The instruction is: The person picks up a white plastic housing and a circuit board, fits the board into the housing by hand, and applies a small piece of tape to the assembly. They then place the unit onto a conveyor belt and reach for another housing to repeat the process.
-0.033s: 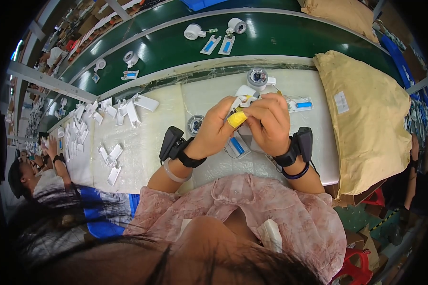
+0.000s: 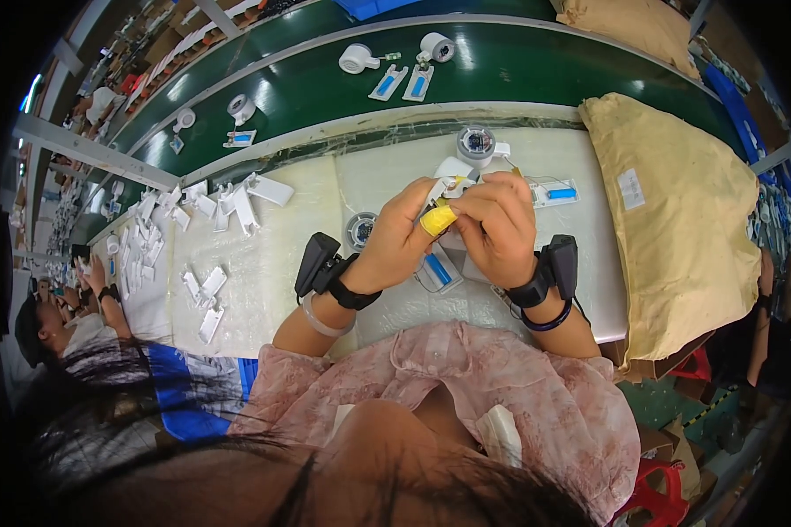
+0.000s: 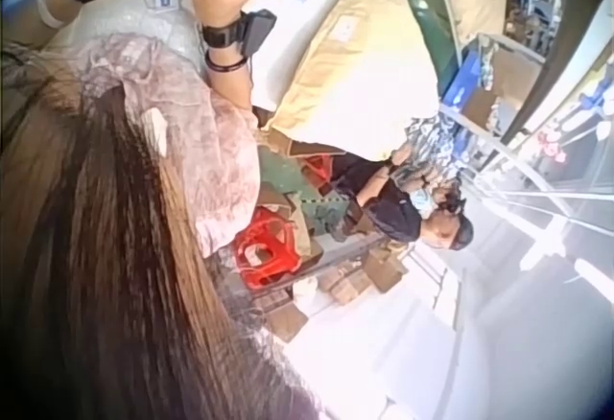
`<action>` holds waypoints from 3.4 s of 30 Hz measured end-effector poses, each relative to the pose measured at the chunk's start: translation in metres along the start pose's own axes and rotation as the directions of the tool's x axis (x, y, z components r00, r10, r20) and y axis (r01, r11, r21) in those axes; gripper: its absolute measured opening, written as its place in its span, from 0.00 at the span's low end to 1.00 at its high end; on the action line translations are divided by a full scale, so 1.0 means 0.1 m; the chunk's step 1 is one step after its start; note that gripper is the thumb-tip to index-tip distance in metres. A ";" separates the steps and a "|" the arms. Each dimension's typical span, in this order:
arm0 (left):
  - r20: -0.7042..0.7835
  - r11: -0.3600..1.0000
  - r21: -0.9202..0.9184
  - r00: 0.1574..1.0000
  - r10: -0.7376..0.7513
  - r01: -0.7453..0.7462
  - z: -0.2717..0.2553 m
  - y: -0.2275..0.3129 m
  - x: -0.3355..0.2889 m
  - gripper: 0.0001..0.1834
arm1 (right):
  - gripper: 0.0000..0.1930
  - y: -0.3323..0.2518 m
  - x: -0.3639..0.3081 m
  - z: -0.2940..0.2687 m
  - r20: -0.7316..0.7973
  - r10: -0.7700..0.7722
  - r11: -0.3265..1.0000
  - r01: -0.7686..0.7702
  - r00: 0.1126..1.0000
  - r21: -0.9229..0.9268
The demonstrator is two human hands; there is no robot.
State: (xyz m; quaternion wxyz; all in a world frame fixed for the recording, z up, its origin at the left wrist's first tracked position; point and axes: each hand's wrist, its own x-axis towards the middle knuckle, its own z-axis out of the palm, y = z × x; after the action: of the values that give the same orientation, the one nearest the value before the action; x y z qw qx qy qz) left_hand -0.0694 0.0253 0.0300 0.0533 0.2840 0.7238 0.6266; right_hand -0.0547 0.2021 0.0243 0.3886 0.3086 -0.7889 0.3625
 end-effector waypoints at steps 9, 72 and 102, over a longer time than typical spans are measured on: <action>0.025 0.997 -0.036 0.997 -0.067 0.068 0.00 -0.01 0.01 0.21 | 0.15 0.05 -0.03 0.02 -0.035 -0.004 1.000 0.004 0.999 0.001; -0.026 0.977 -0.178 0.991 -0.128 0.121 0.06 -0.09 -0.01 0.23 | 0.12 0.06 0.02 -0.02 0.012 0.061 0.996 -0.061 0.998 0.070; -0.106 0.995 0.086 0.994 -0.035 0.044 0.09 -0.17 0.00 0.16 | 0.12 0.00 0.01 0.07 -0.017 0.073 0.997 -0.074 0.997 -0.001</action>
State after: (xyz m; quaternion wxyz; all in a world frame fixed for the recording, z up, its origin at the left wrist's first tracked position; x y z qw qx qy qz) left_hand -0.0712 0.0323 0.0117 0.0154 0.2385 0.7581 0.6068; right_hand -0.0582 0.1966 0.0221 0.3820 0.2760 -0.7966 0.3786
